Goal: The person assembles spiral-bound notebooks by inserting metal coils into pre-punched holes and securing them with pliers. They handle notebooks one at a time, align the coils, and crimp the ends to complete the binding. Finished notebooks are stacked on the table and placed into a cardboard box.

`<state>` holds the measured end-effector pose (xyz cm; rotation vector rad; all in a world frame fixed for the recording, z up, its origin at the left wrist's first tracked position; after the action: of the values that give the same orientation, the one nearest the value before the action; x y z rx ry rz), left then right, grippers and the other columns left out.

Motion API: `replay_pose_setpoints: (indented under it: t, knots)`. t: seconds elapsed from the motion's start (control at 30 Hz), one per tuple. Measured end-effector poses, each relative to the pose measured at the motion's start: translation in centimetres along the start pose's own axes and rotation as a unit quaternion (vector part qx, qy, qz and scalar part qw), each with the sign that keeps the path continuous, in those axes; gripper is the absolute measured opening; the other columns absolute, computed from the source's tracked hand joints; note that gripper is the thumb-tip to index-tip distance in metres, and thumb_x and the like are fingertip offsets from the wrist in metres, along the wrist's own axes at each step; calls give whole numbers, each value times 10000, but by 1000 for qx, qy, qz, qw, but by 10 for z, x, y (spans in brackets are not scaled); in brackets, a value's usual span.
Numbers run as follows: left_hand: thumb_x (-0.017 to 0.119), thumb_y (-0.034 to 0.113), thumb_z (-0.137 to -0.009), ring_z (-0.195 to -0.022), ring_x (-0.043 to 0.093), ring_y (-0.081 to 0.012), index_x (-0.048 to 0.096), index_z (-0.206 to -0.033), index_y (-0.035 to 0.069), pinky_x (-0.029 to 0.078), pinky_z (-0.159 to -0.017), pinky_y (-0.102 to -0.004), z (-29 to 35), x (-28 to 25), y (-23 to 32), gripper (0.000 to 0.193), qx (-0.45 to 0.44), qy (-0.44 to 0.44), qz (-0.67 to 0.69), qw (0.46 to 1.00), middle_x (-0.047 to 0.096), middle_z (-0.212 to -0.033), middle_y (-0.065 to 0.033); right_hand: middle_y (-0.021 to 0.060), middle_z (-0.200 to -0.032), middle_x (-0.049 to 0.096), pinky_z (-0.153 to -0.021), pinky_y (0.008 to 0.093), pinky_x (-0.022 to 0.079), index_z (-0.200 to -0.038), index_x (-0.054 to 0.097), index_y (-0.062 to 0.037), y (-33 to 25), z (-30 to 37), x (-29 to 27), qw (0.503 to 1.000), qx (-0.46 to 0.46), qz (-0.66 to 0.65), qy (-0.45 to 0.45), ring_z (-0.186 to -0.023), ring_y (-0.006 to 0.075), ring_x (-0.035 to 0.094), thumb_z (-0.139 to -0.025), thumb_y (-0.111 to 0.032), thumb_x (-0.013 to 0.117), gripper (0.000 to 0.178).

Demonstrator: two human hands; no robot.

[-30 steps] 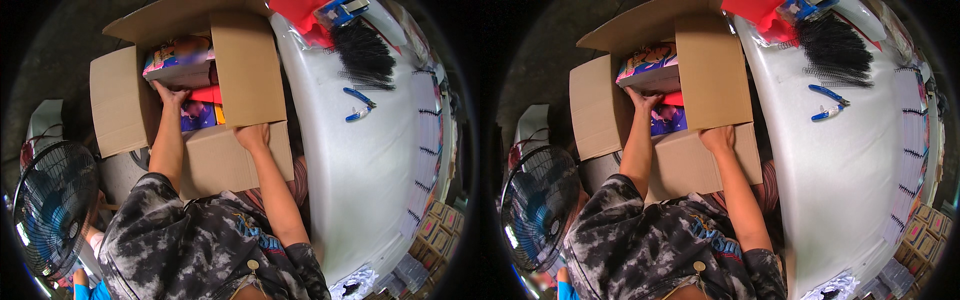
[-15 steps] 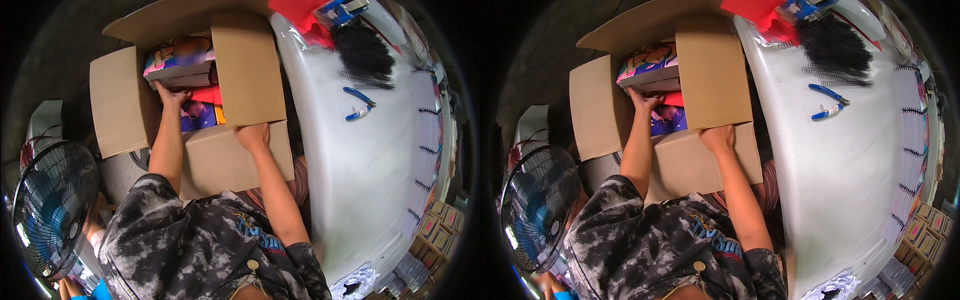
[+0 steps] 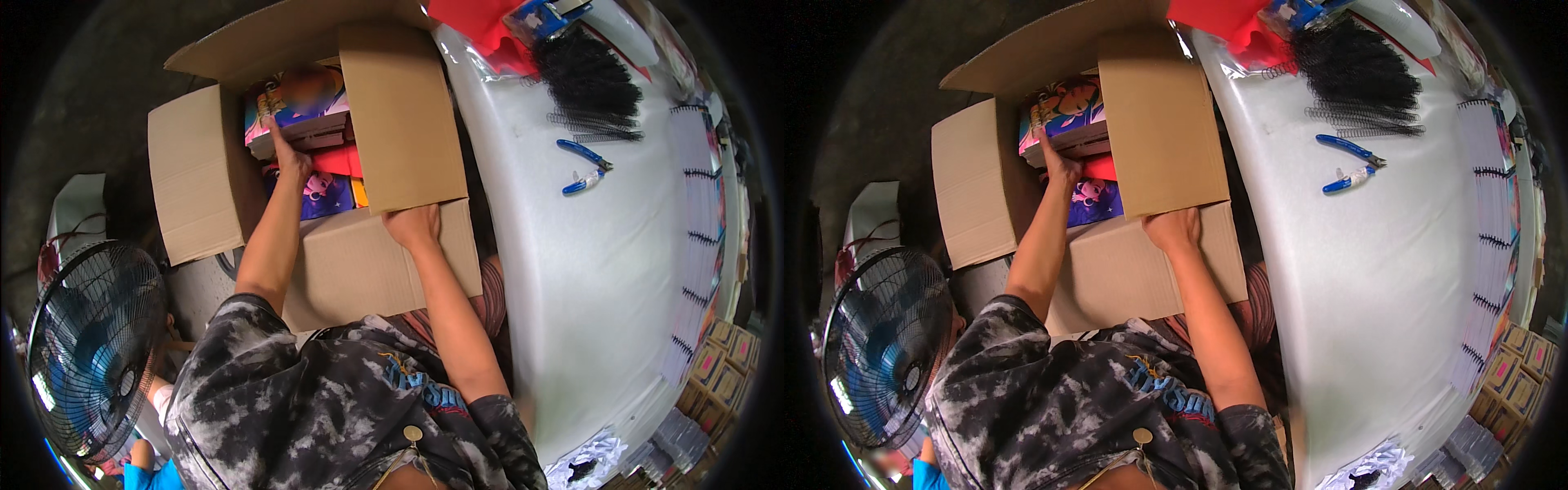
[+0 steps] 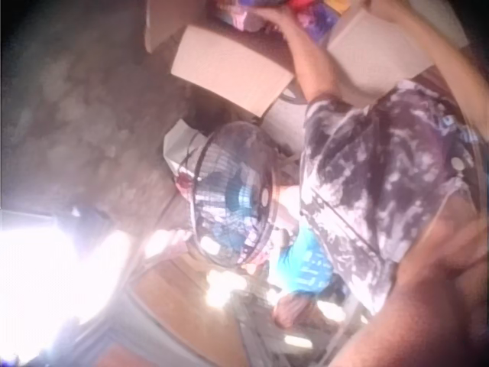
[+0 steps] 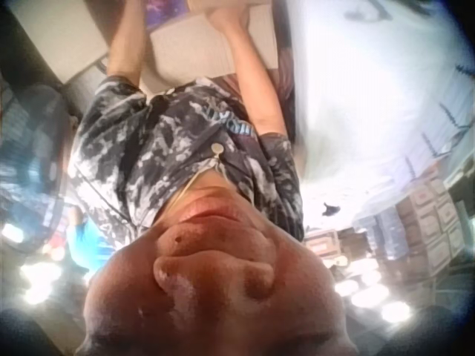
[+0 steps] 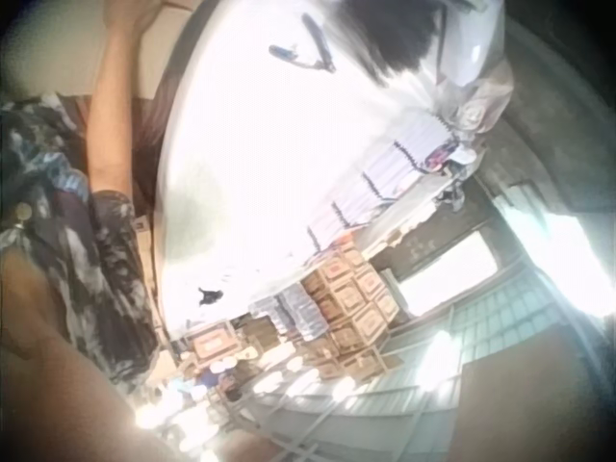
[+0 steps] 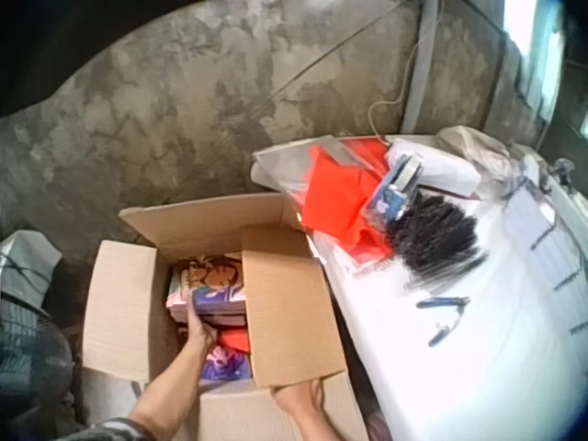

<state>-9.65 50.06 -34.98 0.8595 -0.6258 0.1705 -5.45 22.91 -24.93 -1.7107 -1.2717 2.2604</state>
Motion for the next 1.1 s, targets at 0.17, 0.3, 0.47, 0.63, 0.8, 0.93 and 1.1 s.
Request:
replay_pose_setpoints:
  t: [0.17, 0.3, 0.47, 0.63, 0.8, 0.93, 1.1]
  knots:
    - [651, 620, -710, -1160, 452, -277, 420, -1278, 115, 359, -997, -485, -12, 12, -5, 794, -7, -1, 29, 1000, 460, -1277, -94, 134, -989, 615, -822, 421, 448, -990, 621, -95, 9, 4, 1, 999, -23, 24, 37, -969, 325, 559, -674, -219, 696, 348]
    - [653, 594, -713, -1133, 474, -283, 462, -1230, 116, 374, -986, -479, -19, 17, -3, 730, -23, 4, 60, 998, 480, -1256, -95, 123, -1034, 604, -842, 422, 440, -1020, 612, -108, 7, 4, -2, 999, -12, 26, 22, -1015, 319, 540, -664, -226, 715, 389]
    - [638, 427, -735, -985, 565, -283, 564, -1100, 128, 446, -892, -490, -43, -3, 4, 477, -32, 13, 93, 995, 585, -1102, -72, 134, -1037, 602, -851, 421, 440, -1031, 609, -111, 13, 5, 8, 1000, -9, 8, -14, -1009, 321, 541, -669, -243, 714, 399]
    - [605, 471, -700, -1106, 506, -315, 520, -1207, 148, 417, -891, -536, -1, 11, 20, 608, -21, -16, 127, 992, 537, -1216, -95, 132, -1079, 591, -842, 416, 445, -1109, 575, -126, 12, 5, -3, 999, 14, 31, -26, -1026, 311, 541, -689, -287, 701, 467]
    - [652, 475, -648, -1179, 435, -343, 402, -1313, 150, 363, -933, -572, 56, 18, 45, 781, -36, -198, 169, 965, 453, -1310, -99, 123, -1134, 575, -874, 392, 432, -1147, 556, -125, 13, -5, -3, 996, 29, 35, -81, -1067, 294, 524, -748, -313, 646, 450]
    - [684, 480, -673, -1246, 372, -316, 362, -1343, 147, 322, -988, -564, 112, 30, 71, 815, 52, -234, 106, 965, 409, -1360, -86, 121, -1195, 547, -911, 381, 404, -1178, 531, -98, 21, -8, 9, 995, -65, -59, -49, -1100, 268, 506, -866, -319, 526, 382]
    - [616, 308, -795, -1243, 396, -285, 363, -1329, 61, 250, -1084, -448, 149, 30, 109, 641, 154, -334, 82, 926, 426, -1346, -119, 93, -1240, 526, -922, 363, 406, -1214, 505, -88, 6, -8, 25, 841, -43, -531, -96, -1121, 204, 496, -951, -380, 405, 406]
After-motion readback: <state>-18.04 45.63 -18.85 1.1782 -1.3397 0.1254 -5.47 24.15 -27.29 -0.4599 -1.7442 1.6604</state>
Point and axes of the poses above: each hand's wrist, its own z-axis away from the middle knuckle, its own x-axis out of the palm, y = z × x, the point moved 4 cm from there along -z, towards the middle knuckle
